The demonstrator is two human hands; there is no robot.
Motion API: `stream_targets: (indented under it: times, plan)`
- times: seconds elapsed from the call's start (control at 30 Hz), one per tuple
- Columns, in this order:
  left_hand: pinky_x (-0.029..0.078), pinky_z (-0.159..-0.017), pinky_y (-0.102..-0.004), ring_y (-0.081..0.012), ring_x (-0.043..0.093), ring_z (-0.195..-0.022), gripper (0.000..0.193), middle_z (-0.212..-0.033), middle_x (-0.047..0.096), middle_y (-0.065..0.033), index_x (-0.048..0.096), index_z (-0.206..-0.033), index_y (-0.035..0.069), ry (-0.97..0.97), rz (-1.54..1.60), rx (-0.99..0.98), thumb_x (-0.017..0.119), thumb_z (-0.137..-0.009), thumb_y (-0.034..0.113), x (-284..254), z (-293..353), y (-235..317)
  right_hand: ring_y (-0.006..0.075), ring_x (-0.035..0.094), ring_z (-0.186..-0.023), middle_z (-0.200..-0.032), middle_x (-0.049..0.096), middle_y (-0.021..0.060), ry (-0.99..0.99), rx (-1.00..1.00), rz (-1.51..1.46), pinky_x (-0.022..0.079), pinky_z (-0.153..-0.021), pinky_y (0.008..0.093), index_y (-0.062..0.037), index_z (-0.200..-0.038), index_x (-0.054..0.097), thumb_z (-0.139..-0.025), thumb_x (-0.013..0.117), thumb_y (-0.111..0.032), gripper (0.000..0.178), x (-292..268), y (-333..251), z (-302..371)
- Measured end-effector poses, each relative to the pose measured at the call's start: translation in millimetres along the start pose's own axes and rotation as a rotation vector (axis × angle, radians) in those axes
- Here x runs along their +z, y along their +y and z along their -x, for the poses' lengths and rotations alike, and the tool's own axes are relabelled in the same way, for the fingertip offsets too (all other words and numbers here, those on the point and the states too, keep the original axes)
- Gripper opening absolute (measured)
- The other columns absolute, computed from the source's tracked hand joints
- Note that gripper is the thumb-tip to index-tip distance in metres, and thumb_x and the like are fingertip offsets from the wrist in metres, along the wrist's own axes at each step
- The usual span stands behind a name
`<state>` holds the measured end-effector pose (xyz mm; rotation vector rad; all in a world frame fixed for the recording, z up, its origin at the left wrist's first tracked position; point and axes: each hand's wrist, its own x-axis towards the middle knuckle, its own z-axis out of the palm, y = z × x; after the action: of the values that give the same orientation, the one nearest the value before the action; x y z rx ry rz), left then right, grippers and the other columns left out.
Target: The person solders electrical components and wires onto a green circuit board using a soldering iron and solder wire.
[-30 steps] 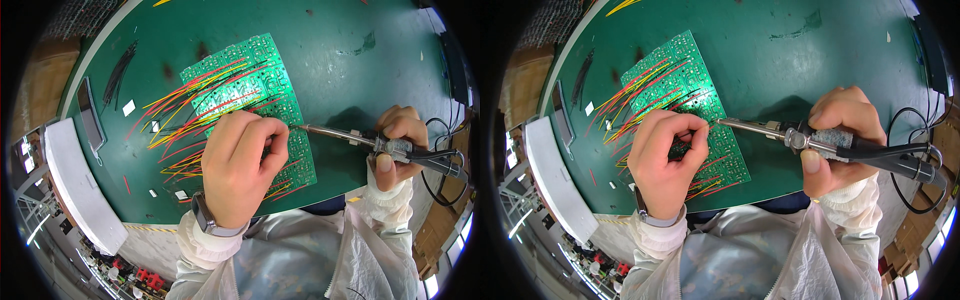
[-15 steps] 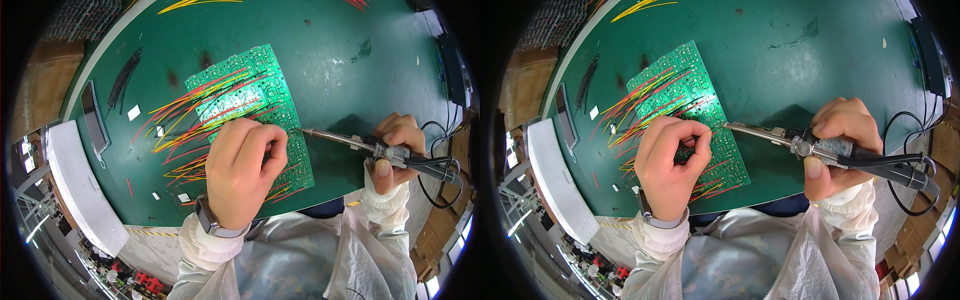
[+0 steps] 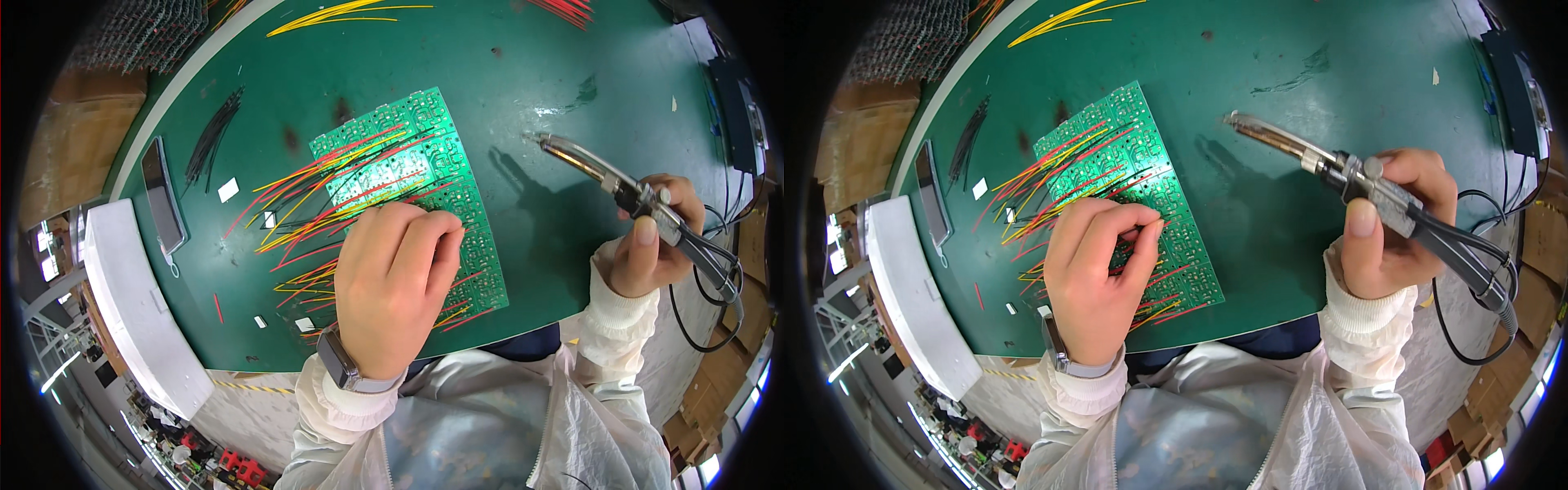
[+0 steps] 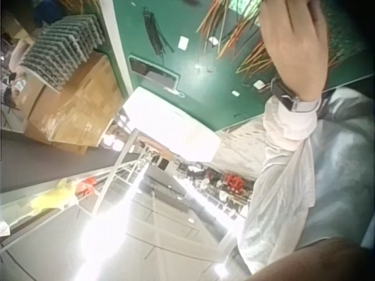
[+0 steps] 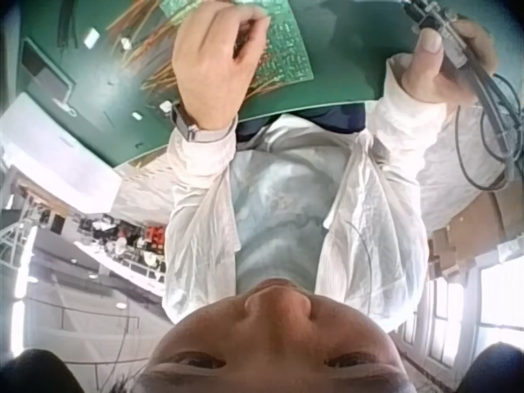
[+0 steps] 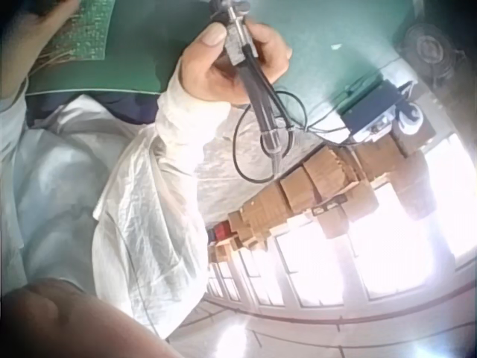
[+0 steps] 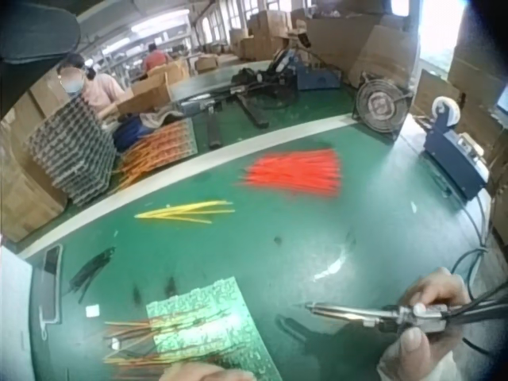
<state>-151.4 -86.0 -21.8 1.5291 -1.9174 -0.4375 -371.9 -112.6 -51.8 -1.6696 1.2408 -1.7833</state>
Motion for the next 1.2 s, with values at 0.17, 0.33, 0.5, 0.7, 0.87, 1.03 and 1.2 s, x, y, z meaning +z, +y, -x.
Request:
stream_targets:
  times: [0.17, 0.33, 0.5, 0.7, 0.87, 1.03, 1.2]
  plan:
    - [0.042, -0.072, -0.0326, -0.0225, 0.053, -0.082, 0.028, -0.089, 0.055, -0.0071, 0.061, -0.091, 0.004, -0.034, -0.149, 0.019, 0.074, -0.066, 0.007, -16, 6, 9, 0.0124, 0.051, -0.070, -0.084, 0.054, 0.0091, 0.095, 0.038, 0.053, 0.042, -0.065, 0.0234, 0.0050, -0.101, 0.051, -0.077, 0.068, -0.008, 0.032, 6, 1, -1]
    - [0.034, -0.087, -0.0412, -0.0282, 0.046, -0.101, 0.065, -0.113, 0.049, -0.0080, 0.053, -0.114, 0.010, -0.225, -0.252, 0.000, 0.077, -0.059, 0.035, -28, 34, 29, 0.0119, 0.052, -0.070, -0.091, 0.059, 0.0091, 0.077, -0.002, 0.188, 0.042, -0.066, 0.0221, 0.0041, -0.100, 0.055, -0.076, 0.073, -0.011, 0.034, 6, 8, -2]
    - [0.033, -0.089, -0.0418, -0.0301, 0.043, -0.105, 0.064, -0.118, 0.048, -0.0093, 0.051, -0.119, 0.010, -0.147, -0.293, -0.042, 0.077, -0.062, 0.026, -20, 49, 28, 0.0093, 0.055, -0.073, -0.095, 0.060, 0.0095, 0.108, -0.030, 0.260, 0.045, -0.065, 0.0198, 0.0044, -0.103, 0.053, -0.076, 0.073, -0.014, 0.038, 3, 4, 1]
    - [0.031, -0.090, -0.0407, -0.0272, 0.043, -0.107, 0.062, -0.118, 0.048, -0.0060, 0.050, -0.119, 0.009, -0.104, -0.272, -0.087, 0.077, -0.063, 0.020, -19, 41, 23, 0.0086, 0.057, -0.078, -0.101, 0.057, 0.0104, 0.125, -0.040, 0.057, 0.046, -0.069, 0.0183, 0.0044, -0.108, 0.049, -0.079, 0.069, -0.006, 0.037, 6, 6, 2]
    - [0.033, -0.094, -0.0410, -0.0282, 0.045, -0.110, 0.069, -0.118, 0.049, -0.0096, 0.050, -0.119, 0.008, -0.046, -0.113, -0.046, 0.079, -0.060, 0.027, -46, 29, 13, 0.0100, 0.056, -0.078, -0.101, 0.056, 0.0094, 0.133, 0.038, -0.006, 0.046, -0.072, 0.0205, 0.0036, -0.109, 0.048, -0.080, 0.069, -0.009, 0.038, 6, 8, 4]
    - [0.043, -0.081, -0.0317, -0.0244, 0.056, -0.088, 0.022, -0.094, 0.058, -0.0112, 0.059, -0.098, 0.001, 0.215, -0.329, 0.002, 0.061, -0.076, 0.001, -101, -28, -47, 0.0112, 0.052, -0.078, -0.097, 0.054, 0.0070, 0.098, 0.072, 0.157, 0.043, -0.074, 0.0240, 0.0015, -0.108, 0.047, -0.083, 0.066, -0.020, 0.038, 3, 13, 0]
    - [0.045, -0.072, -0.0337, -0.0263, 0.057, -0.081, 0.019, -0.091, 0.059, -0.0104, 0.059, -0.093, 0.003, 0.144, -0.463, 0.021, 0.063, -0.075, 0.005, -109, -67, -128, 0.0100, 0.051, -0.075, -0.095, 0.053, 0.0068, 0.128, 0.050, 0.129, 0.042, -0.070, 0.0214, 0.0003, -0.110, 0.046, -0.085, 0.063, -0.014, 0.034, 8, 10, -3]
